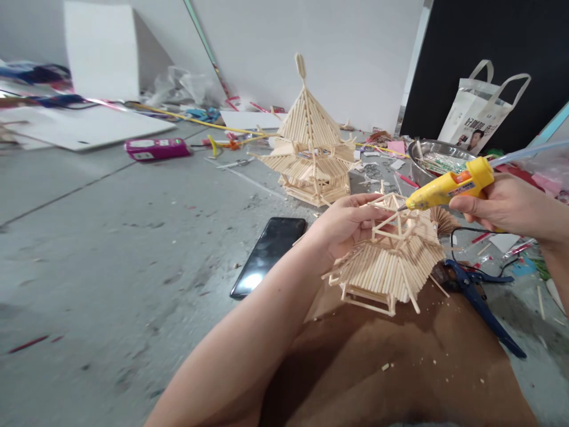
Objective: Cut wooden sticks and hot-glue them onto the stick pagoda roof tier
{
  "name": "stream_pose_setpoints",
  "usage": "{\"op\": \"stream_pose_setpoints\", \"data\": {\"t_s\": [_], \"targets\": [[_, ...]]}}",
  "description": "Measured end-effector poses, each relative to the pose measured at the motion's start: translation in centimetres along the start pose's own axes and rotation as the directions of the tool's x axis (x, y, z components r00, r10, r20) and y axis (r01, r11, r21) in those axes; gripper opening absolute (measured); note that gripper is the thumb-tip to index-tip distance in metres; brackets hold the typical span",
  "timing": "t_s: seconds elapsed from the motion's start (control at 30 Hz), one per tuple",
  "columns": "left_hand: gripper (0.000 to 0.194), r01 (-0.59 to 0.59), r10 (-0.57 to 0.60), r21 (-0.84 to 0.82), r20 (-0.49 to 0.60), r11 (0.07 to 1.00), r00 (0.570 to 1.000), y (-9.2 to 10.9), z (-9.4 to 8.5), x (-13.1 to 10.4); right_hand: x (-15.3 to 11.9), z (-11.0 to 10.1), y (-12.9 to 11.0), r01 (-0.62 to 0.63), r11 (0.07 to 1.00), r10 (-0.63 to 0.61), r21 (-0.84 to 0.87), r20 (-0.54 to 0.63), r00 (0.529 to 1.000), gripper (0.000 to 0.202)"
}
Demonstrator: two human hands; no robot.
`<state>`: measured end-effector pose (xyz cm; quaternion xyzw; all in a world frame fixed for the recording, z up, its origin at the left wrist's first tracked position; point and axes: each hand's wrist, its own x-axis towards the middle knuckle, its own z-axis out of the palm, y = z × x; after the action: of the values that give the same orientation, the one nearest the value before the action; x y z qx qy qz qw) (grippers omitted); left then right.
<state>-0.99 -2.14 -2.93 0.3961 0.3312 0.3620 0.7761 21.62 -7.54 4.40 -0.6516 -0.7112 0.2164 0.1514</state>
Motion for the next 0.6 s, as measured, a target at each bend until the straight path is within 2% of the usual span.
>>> {"op": "stream_pose_setpoints", "data": {"t_s": [0.17,0.4,0.6], "targets": [[0.044,0.017,-0.017,-0.012,0.043,1.000,0.999,0.18,-0.02,-0.11,-0.17,-0.07,-0.32,-0.061,0.998,0.061,-0.007,-0.023,0.998,0.051],[0.056,0.026,-0.025,-0.025,0.043,0.999,0.999,0.35,-0.11,-0.10,-0.10,-0.11,-0.42,-0.030,1.000,0.030,0.009,-0.009,1.000,0.051],[0.053,0.018,-0.017,-0.010,0.056,1.000,0.998,0.25,-0.21,0.06,-0.12,-0.07,-0.20,-0.042,0.998,0.040,-0.046,-0.030,0.999,0.053]]}}
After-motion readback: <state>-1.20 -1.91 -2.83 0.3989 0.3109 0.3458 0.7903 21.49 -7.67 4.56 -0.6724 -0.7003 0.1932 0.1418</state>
